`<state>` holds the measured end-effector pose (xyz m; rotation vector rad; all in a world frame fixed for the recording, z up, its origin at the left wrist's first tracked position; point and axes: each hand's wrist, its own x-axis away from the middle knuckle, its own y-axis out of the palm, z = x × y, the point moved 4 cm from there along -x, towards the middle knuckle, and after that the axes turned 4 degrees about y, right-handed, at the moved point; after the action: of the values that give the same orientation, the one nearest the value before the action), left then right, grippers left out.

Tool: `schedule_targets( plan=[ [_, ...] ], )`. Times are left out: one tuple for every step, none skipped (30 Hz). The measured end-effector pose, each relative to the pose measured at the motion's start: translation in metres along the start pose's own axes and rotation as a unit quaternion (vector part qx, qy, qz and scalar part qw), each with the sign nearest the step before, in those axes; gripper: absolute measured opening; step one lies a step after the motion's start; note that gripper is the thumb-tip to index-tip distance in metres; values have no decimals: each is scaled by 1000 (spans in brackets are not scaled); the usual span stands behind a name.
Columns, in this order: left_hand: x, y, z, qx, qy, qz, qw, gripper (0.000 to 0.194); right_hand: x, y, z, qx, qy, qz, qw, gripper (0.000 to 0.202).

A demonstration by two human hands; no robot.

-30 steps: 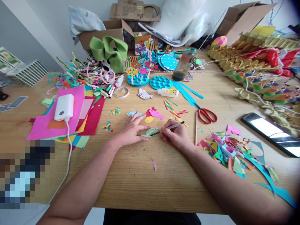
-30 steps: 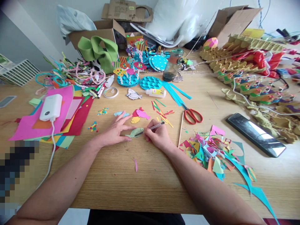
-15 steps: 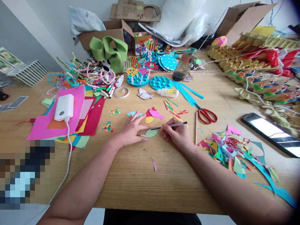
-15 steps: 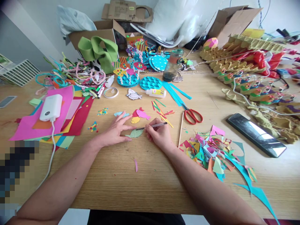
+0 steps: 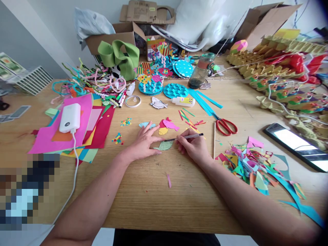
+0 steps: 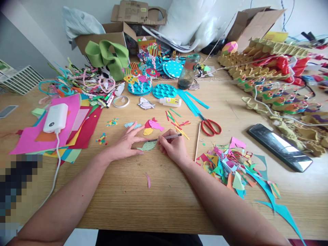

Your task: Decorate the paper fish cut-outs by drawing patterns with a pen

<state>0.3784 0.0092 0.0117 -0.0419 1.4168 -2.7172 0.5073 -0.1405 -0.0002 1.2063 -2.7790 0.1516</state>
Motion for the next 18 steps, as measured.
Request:
schedule_targets(
  plan=[
    [0, 0, 0, -1, 1, 0, 1000, 50, 0, 0, 0, 0, 0, -1, 1000, 38],
    [0, 0, 0, -1, 2, 0, 1000, 50, 0, 0, 0, 0, 1, -2, 1000, 38],
    [0, 0, 0, 1, 1, 0, 1000, 50, 0, 0, -1, 0, 2, -3, 1000, 38],
    [0, 0, 0, 2, 0, 1, 1000, 49, 0, 0, -1, 0, 4, -5, 1000, 38],
    [0, 0, 0, 3, -1, 2, 1000, 49, 0, 0, -1, 0, 5, -5, 1000, 38],
    [1, 0, 0, 4, -2, 3, 1000, 49, 0, 0, -1, -1, 5, -5, 1000, 38],
    [1, 0, 0, 4, -2, 4, 1000, 48, 0, 0, -1, -2, 6, -4, 1000, 38],
    [1, 0, 0, 3, -2, 4, 1000, 48, 0, 0, 0, -3, 6, -3, 1000, 38],
    [0, 0, 0, 2, -1, 4, 1000, 48, 0, 0, 0, -5, 5, -2, 1000, 38],
    [0, 0, 0, 1, 0, 5, 1000, 48, 0, 0, 1, -5, 4, -1, 1000, 38],
    [0, 0, -1, -1, 0, 5, 1000, 48, -1, 0, 1, -6, 4, -2, 1000, 38],
    [0, 0, -1, -3, 0, 4, 1000, 48, -1, 0, 2, -6, 3, -3, 1000, 38],
    [0, 0, -1, -7, -1, 3, 1000, 49, -1, 1, 2, -5, 3, -4, 1000, 38],
    [0, 0, -1, -11, -3, 1, 1000, 49, -1, 1, 2, -5, 2, -5, 1000, 38],
    [0, 0, 0, -14, -4, -1, 1000, 49, -1, 1, 2, -4, 2, -5, 1000, 38],
    [0, 0, 0, -18, -5, -4, 1000, 49, -1, 1, 2, -3, 3, -6, 1000, 38],
    [0, 0, 0, -20, -5, -6, 1000, 49, -1, 1, 2, -3, 3, -6, 1000, 38],
    [0, 0, 1, -20, -5, -7, 1000, 49, -1, 1, 2, -3, 4, -6, 1000, 38]
  ],
)
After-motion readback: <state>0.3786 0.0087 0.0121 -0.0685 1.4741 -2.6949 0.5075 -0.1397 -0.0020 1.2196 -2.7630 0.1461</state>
